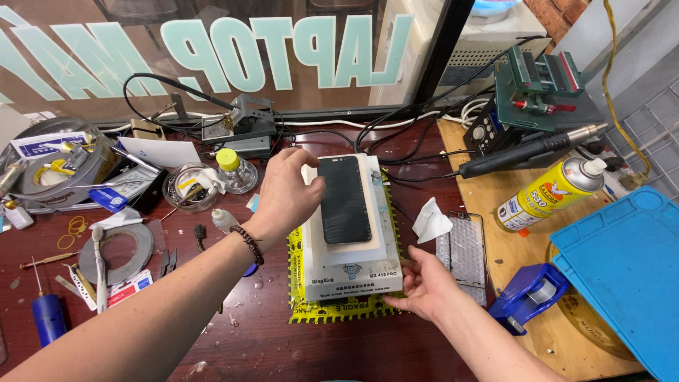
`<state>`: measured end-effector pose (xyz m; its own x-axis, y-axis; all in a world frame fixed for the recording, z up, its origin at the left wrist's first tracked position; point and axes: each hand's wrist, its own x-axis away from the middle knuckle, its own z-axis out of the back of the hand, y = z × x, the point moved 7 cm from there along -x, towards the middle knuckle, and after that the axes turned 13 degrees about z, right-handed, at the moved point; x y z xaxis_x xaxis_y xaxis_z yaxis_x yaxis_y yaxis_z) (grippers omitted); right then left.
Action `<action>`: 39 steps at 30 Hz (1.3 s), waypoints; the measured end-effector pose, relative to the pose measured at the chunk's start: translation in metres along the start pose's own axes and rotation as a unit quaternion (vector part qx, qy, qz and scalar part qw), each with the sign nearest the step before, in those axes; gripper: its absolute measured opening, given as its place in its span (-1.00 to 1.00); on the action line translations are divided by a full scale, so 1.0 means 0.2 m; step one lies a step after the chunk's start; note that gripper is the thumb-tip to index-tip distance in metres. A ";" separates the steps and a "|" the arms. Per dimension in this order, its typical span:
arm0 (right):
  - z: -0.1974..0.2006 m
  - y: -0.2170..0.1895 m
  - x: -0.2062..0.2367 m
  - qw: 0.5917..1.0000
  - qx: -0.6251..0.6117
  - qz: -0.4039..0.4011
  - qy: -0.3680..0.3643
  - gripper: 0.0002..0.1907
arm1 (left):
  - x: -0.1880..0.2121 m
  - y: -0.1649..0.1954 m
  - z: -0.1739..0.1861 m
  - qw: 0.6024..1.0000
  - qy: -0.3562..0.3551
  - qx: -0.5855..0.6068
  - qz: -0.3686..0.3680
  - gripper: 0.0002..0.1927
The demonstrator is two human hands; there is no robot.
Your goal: The person works on a smartphone at a repair bench, handling a replacement glass panel and peeling a protective film from it, then aligning the panel on the phone body resting on a mold. They use a blue-handled screwdriver-like tool to work around the phone edges and wipe the screen with a tissue.
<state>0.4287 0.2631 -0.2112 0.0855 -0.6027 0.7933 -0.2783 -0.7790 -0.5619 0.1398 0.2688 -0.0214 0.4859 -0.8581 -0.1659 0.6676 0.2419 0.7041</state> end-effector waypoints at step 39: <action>-0.94 -0.68 0.42 0.401 0.598 0.691 -0.065 -0.66 | 0.01 0.20 -0.05 0.975 -0.051 -0.152 -0.155 -0.57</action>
<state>0.2934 0.3507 -0.0238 0.7110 -0.5455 -0.4437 0.5063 0.8350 -0.2153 0.1736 0.2809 -0.0008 0.1863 -0.9483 -0.2568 0.9169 0.0739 0.3923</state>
